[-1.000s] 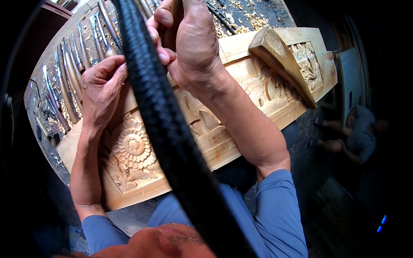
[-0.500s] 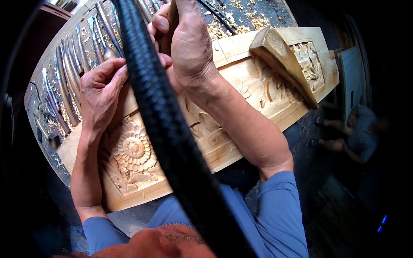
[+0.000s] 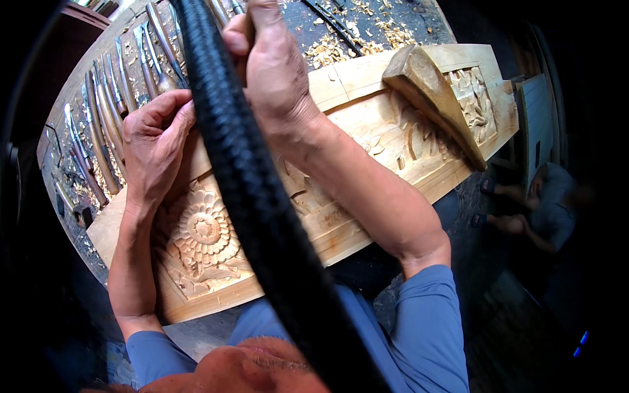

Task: The person carves intricate floral designs into a wooden panel using a chisel and a mallet, tapping the tool to remove small pieces of wood.

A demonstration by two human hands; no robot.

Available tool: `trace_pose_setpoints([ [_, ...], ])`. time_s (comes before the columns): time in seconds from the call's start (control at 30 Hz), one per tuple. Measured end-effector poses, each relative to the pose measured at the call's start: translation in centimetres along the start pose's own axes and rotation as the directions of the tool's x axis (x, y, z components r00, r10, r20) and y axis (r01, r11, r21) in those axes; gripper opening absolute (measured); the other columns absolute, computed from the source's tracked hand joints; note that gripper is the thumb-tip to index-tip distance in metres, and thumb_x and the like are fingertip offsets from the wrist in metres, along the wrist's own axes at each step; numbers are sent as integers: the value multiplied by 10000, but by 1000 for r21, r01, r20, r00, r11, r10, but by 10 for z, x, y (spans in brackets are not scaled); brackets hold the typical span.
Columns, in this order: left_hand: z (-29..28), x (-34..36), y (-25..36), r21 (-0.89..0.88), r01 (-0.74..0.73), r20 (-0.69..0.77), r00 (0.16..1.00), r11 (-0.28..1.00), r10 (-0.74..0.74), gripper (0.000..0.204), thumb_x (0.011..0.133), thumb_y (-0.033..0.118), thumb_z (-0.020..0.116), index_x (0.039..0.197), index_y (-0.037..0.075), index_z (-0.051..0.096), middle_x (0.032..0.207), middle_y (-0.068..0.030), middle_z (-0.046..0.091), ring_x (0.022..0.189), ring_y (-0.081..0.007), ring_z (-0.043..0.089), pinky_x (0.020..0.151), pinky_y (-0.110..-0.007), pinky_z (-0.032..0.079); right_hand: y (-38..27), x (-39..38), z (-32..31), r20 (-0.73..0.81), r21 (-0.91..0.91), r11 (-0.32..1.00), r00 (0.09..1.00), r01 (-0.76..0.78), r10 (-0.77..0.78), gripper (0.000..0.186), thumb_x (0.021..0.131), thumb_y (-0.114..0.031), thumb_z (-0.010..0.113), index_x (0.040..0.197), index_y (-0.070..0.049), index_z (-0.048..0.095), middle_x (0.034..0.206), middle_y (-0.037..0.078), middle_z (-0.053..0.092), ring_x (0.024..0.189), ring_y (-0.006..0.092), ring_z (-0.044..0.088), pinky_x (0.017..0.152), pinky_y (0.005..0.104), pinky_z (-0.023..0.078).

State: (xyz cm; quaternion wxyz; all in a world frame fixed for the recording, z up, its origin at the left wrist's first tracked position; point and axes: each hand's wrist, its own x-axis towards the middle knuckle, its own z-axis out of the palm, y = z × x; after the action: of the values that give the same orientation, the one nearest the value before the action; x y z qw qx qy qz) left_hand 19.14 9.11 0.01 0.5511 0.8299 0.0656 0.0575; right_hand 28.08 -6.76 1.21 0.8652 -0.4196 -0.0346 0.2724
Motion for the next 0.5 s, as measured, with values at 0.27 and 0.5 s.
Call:
trace_pose_setpoints([
  [0.27,-6,0,-6,6,-53,15,998,999,53,165,976,157,701,1028,54,819,785,-72,785,718,-96,719,687,-277,547,13,17,17,529,-273,752,746,601,-404,444,1114,-442,466,961,-38,569,768,127,704,559,132,634,489,248,485],
  [0.5,-4,-2,0,-44,-3,3,1000,999,3,160,997,103,686,1008,-9,799,802,-30,768,757,-70,703,714,-229,552,-41,7,-3,5,328,945,1000,13,-15,596,1128,-572,315,746,-149,489,584,29,478,402,124,402,364,235,314],
])
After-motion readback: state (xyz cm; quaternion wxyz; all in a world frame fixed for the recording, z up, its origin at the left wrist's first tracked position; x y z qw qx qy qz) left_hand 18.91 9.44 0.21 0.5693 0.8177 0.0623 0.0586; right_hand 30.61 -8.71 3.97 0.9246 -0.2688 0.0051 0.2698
